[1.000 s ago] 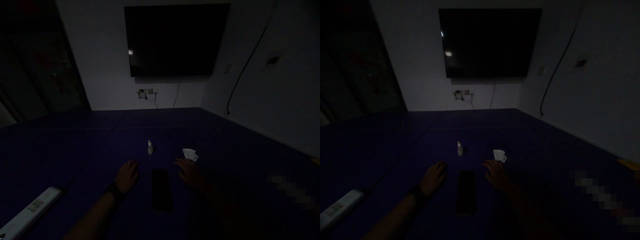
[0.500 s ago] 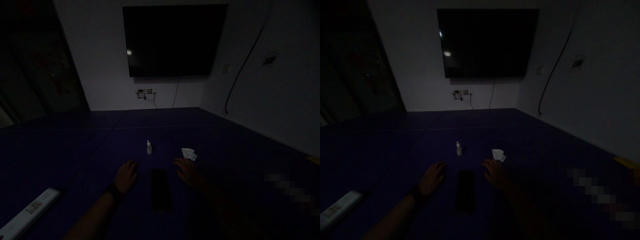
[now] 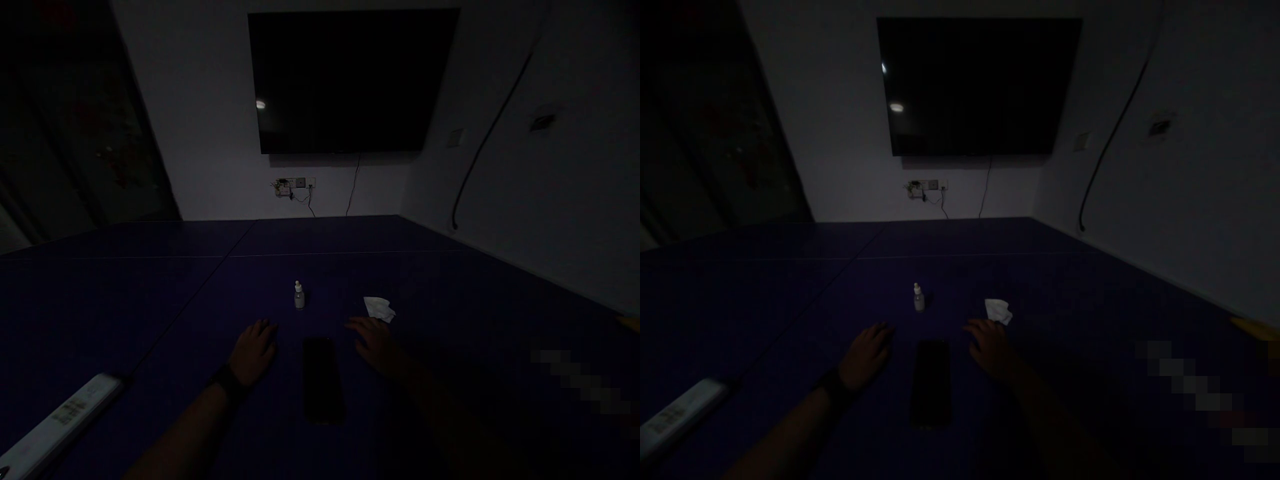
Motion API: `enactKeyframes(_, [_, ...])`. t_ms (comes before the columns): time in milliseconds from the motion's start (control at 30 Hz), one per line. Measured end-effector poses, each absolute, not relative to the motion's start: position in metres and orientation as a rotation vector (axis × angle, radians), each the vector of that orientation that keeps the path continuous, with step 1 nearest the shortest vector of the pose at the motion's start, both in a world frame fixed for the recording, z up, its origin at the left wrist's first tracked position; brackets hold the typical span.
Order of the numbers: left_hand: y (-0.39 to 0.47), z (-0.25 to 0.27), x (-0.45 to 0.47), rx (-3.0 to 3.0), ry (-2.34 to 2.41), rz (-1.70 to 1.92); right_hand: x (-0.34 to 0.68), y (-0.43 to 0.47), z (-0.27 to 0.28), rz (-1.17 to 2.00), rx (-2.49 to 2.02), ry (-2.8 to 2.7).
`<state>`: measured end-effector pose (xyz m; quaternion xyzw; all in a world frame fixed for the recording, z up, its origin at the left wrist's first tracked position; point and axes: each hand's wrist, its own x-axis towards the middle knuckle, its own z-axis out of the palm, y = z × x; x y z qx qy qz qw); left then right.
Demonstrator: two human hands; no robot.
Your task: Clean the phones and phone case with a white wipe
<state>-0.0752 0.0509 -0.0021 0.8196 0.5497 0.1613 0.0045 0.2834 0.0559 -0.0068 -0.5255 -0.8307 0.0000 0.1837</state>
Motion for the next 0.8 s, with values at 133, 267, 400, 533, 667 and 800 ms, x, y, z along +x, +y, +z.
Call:
enactKeyframes(133, [0.052, -0.003, -0.075, 2.576, 1.720, 0.504, 0.283, 0.055, -0.006, 0.011, -1.501, -2.340])
enactKeyframes(267, [0.052, -0.005, -0.075, 2.574, 1.733, 0.516, 0.282, 0.053, -0.005, -0.009, -1.505, -2.315])
enactKeyframes(400, [0.050, -0.004, -0.074, 2.593, 1.704, 0.573, 0.270, 0.046, 0.004, -0.021, -1.544, -2.225])
enactKeyframes(533, [0.043, -0.002, -0.066, 2.668, 1.582, 0.652, 0.246, 0.026, 0.015, 0.068, -1.525, -2.241])
enactKeyframes(667, [0.030, -0.004, -0.051, 2.772, 1.420, 0.586, 0.222, 0.001, 0.020, 0.209, -1.424, -2.401])
enactKeyframes(800, [0.023, -0.005, -0.042, 2.822, 1.330, 0.451, 0.215, -0.006, 0.023, 0.310, -1.425, -2.469])
